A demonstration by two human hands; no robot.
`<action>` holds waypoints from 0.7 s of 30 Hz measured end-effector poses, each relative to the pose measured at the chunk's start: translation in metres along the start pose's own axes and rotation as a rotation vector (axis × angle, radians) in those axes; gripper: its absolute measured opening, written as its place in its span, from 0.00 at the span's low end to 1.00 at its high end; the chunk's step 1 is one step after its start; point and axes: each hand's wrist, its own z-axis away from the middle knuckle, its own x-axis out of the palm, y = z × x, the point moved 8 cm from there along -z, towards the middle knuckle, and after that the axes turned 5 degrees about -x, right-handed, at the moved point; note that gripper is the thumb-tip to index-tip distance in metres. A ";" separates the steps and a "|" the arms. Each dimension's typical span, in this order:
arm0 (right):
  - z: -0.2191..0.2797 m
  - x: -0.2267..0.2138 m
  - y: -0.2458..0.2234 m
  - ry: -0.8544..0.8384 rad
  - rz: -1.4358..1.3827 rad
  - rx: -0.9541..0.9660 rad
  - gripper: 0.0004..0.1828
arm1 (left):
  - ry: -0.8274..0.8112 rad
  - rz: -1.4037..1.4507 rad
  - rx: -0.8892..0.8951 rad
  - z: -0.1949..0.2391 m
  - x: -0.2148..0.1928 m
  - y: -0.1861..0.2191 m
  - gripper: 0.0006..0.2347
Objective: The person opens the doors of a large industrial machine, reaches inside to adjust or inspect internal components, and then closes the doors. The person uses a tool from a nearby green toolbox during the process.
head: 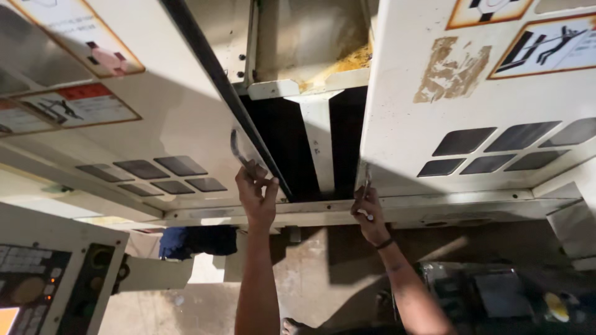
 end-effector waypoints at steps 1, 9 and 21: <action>0.000 0.000 0.003 0.013 0.052 0.038 0.05 | 0.002 0.010 -0.011 -0.001 0.000 -0.002 0.26; 0.007 0.003 0.006 0.069 0.129 0.080 0.05 | 0.000 0.033 0.027 0.000 -0.003 -0.015 0.26; 0.024 0.011 0.047 0.208 -0.339 0.336 0.17 | -0.056 -0.043 -0.184 -0.006 -0.013 -0.011 0.28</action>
